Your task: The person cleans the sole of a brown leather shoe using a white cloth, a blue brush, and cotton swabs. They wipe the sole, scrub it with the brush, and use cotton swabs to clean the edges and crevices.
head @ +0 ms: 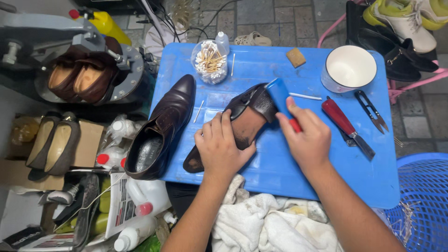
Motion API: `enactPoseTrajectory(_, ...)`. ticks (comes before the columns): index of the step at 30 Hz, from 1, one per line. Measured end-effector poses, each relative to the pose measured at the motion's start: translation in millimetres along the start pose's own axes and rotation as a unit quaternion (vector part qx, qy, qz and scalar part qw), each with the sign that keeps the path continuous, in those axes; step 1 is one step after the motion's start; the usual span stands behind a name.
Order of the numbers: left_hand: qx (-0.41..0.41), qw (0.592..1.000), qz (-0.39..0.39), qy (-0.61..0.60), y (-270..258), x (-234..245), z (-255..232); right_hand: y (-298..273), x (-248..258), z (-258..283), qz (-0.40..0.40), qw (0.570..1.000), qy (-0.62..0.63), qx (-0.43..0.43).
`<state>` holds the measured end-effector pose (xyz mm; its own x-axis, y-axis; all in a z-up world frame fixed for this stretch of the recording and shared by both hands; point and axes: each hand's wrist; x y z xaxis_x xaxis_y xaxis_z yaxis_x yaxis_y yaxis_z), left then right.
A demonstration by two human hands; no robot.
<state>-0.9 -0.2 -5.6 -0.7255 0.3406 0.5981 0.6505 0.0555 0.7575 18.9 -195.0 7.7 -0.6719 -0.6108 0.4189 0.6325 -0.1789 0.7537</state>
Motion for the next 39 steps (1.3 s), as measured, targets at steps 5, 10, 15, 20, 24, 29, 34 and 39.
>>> enactPoseTrajectory(5,-0.001,1.000,0.002,0.000,1,0,-1,1,2,2,0.020,0.999,0.035,0.027)
enactPoseTrajectory(10,0.003,1.000,0.001,-0.001,2,-1,-2,-10,0,9,0.021,0.998,0.031,0.057)
enactPoseTrajectory(15,-0.006,1.000,0.007,0.010,2,1,-4,-10,-1,-11,-0.042,0.995,0.082,-0.023)
enactPoseTrajectory(20,0.002,1.000,0.005,0.003,3,1,-5,-26,6,-2,0.036,0.999,0.034,-0.016)
enactPoseTrajectory(24,-0.002,1.000,0.001,0.015,3,2,-4,-9,-2,-16,-0.036,0.997,0.030,-0.058)
enactPoseTrajectory(29,-0.011,1.000,-0.008,0.020,6,3,-5,-23,3,-4,0.044,0.999,0.032,0.003)
enactPoseTrajectory(34,-0.002,1.000,-0.005,0.016,3,4,-4,-8,7,-14,-0.008,0.998,0.014,-0.054)
enactPoseTrajectory(39,-0.023,0.999,-0.012,0.042,6,5,-6,51,31,-48,-0.020,0.998,-0.027,-0.053)
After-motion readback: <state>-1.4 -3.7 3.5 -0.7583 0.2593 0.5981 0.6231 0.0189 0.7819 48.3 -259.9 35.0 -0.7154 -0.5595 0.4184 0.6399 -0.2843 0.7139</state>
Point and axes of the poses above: each hand's wrist, its own y-axis towards the middle knuckle, its own x-axis out of the back of the hand, z = x × y, and after that the axes turned 15 degrees about -z, right-handed
